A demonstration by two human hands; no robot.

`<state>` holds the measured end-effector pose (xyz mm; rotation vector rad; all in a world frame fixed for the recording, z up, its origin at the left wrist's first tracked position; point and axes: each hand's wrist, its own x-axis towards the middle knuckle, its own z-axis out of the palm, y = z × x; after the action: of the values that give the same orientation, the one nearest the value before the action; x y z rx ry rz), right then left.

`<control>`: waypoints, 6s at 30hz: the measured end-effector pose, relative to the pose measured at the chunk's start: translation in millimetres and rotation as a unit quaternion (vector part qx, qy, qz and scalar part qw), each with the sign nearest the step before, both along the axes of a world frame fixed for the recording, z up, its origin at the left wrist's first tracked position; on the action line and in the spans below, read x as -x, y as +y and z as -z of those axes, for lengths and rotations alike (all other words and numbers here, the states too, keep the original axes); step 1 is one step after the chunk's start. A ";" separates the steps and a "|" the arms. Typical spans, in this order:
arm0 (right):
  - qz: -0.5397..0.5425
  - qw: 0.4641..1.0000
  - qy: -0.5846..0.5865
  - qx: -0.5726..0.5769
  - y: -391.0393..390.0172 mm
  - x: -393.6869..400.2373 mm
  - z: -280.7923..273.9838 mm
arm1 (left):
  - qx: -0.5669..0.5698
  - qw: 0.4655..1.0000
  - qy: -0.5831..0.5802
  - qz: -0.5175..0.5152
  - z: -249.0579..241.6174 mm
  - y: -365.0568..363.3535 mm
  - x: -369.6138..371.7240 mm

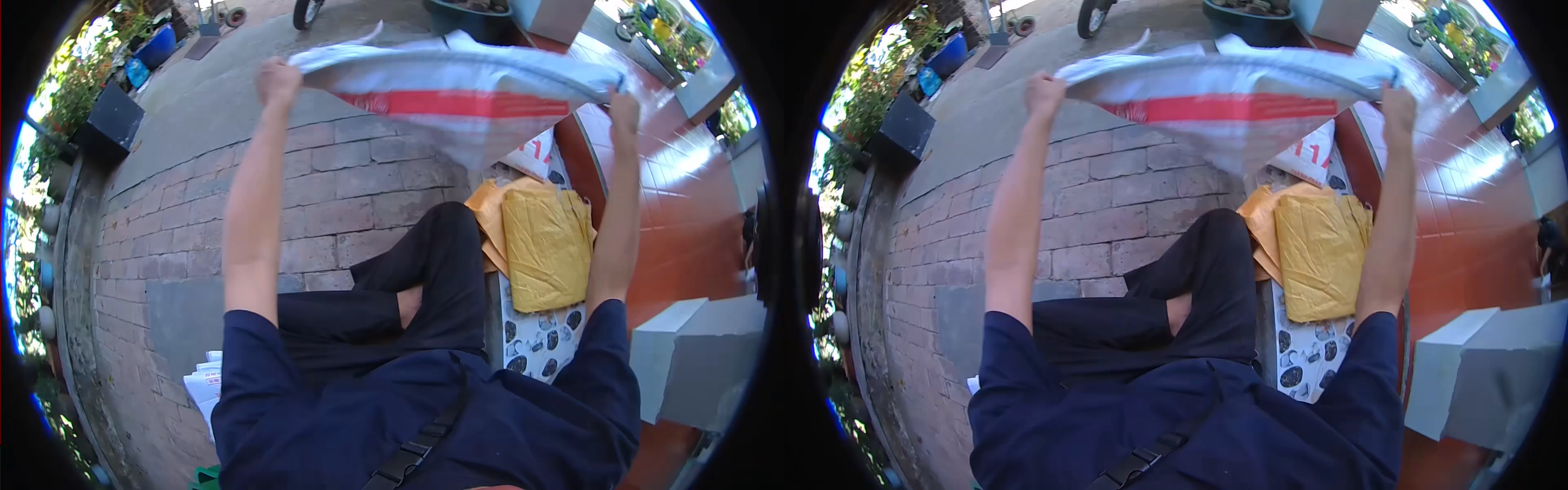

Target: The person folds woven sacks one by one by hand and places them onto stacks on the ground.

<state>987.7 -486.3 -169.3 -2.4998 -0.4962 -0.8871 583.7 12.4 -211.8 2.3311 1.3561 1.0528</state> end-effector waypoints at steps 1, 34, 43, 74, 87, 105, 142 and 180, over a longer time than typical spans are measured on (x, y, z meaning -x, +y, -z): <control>-0.007 0.994 0.033 -0.104 1.2 -0.7 -33.0 | 0.020 0.998 -0.028 -0.047 -25.2 58.6 33.7; -0.273 0.906 -0.041 -0.320 131.8 79.1 -203.5 | -0.224 0.831 -0.049 -0.507 -220.1 154.0 623.0; -0.417 0.775 0.044 -0.472 144.9 105.0 -244.2 | -0.021 0.896 -0.420 -0.139 -241.4 127.0 583.9; -0.794 0.584 -0.084 0.144 74.9 460.9 1.7 | 0.411 0.649 -0.631 0.105 27.0 34.9 374.5; -0.810 0.484 0.295 0.150 154.3 532.8 146.7 | 0.529 0.728 -0.420 0.120 151.3 -288.7 309.7; -0.347 0.910 0.185 0.131 -12.9 269.0 233.0 | 0.145 0.954 -0.264 0.020 130.9 -283.5 427.1; -0.915 0.207 0.342 -0.052 -18.9 269.9 -1.9 | -0.235 0.896 -0.282 -0.251 63.1 -305.2 544.5; -0.476 0.870 0.066 -0.107 454.2 192.6 90.7 | 0.030 0.966 -0.054 -0.249 89.0 78.3 423.9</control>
<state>795.1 -32.0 -260.0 -1.7253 -1.3278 -0.3303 159.8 90.7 -300.8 1.8962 1.9552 1.2226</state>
